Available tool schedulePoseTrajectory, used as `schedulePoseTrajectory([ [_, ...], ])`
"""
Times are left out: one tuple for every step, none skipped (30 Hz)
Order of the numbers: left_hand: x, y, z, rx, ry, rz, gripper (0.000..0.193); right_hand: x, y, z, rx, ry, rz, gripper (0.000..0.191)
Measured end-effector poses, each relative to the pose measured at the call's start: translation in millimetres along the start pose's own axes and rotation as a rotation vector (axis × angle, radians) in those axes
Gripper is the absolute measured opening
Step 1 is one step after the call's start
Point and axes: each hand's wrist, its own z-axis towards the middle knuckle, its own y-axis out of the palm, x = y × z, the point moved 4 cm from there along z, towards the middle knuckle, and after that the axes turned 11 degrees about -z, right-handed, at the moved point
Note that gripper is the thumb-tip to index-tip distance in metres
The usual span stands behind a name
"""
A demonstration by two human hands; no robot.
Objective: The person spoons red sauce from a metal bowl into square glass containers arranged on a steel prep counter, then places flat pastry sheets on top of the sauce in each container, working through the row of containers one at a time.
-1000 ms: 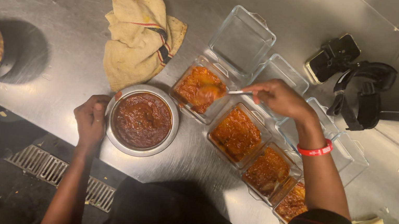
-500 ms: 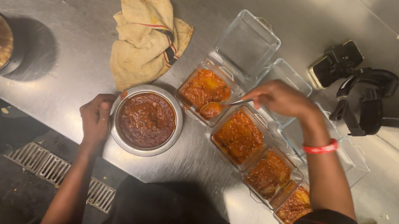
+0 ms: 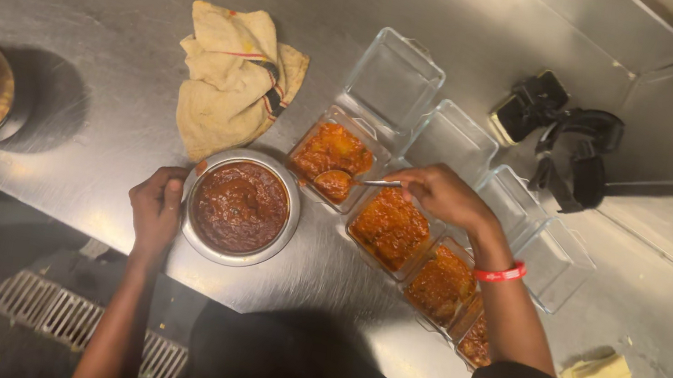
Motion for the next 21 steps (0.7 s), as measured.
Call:
schedulePoseTrajectory([
  [0.0,-1.2,-2.0,-0.006,0.021,-0.016,0.062,2.6,-0.4,-7.5,0.036,0.02,0.019,0.042],
  [0.3,-3.1,-5.0,-0.009,0.037,-0.029,0.06,4.7,-0.1,-13.1,0.068,0.036,0.04,0.046],
  [-0.5,-4.4,-7.0,-0.005,0.017,-0.039,0.057,6.6,-2.1,-14.8,0.101,0.037,0.029,0.045],
  [-0.4,-6.0,-10.2,-0.002,-0.005,-0.046,0.055,7.9,-3.8,-15.4,0.134,0.037,0.019,0.043],
  [0.5,-8.1,-13.5,0.001,-0.026,-0.052,0.052,9.1,-5.8,-14.4,0.167,0.037,0.011,0.041],
  [2.9,-10.3,-16.0,0.001,-0.038,-0.052,0.05,9.2,-6.1,-11.2,0.144,0.02,0.029,0.04],
  [5.9,-11.5,-20.1,0.001,-0.055,-0.051,0.047,9.1,-6.2,-8.7,0.116,0.004,0.049,0.039],
  [10.1,-14.4,-23.5,0.003,-0.071,-0.051,0.044,8.2,-7.0,-5.9,0.088,-0.013,0.067,0.038],
  [16.7,-16.5,-26.5,0.011,-0.045,-0.1,0.043,7.5,-8.3,-4.2,0.049,-0.005,0.058,0.037],
  [23.7,-18.7,-28.7,0.02,-0.019,-0.147,0.041,5.8,-10.6,-2.7,0.009,0.001,0.049,0.037],
  [31.0,-22.7,-32.4,0.023,0.003,-0.189,0.04,2.8,-12.7,-2.6,-0.033,0.011,0.048,0.037],
  [34.8,-26.3,-36.3,0.024,-0.058,-0.155,0.039,-0.8,-16.3,-3.1,-0.06,0.02,0.02,0.037],
  [38.5,-30.7,-40.3,0.024,-0.116,-0.121,0.039,-5.7,-20.8,-3.4,-0.084,0.028,-0.008,0.037],
  [41.1,-34.6,-44.4,0.024,-0.174,-0.088,0.038,-10.6,-26.0,-3.9,-0.108,0.037,-0.037,0.037],
  [43.2,-38.2,-48.1,-0.006,-0.22,-0.057,0.038,-17.7,-33.0,-2.9,-0.094,0.003,-0.064,0.036],
  [43.7,-41.2,-55.5,-0.037,-0.275,-0.027,0.037,-24.0,-38.2,-2.3,-0.091,-0.026,-0.089,0.035],
  [42.7,-43.5,-62.0,-0.069,-0.333,0.007,0.037,-29.8,-41.7,-0.3,-0.09,-0.057,-0.111,0.034],
  [39.0,-42.7,-69.0,-0.103,-0.431,-0.037,0.037,-32.6,-42.5,1.7,-0.13,-0.045,-0.119,0.035],
  [34.3,-41.3,-77.0,-0.137,-0.531,-0.079,0.038,-34.2,-41.0,4.1,-0.171,-0.034,-0.125,0.035],
  [29.2,-38.0,-83.4,-0.171,-0.627,-0.122,0.038,-34.5,-39.2,6.8,-0.209,-0.023,-0.133,0.036],
  [27.3,-33.9,-88.3,-0.183,-0.613,-0.208,0.035,-35.1,-38.0,8.6,-0.196,-0.034,-0.116,0.035],
])
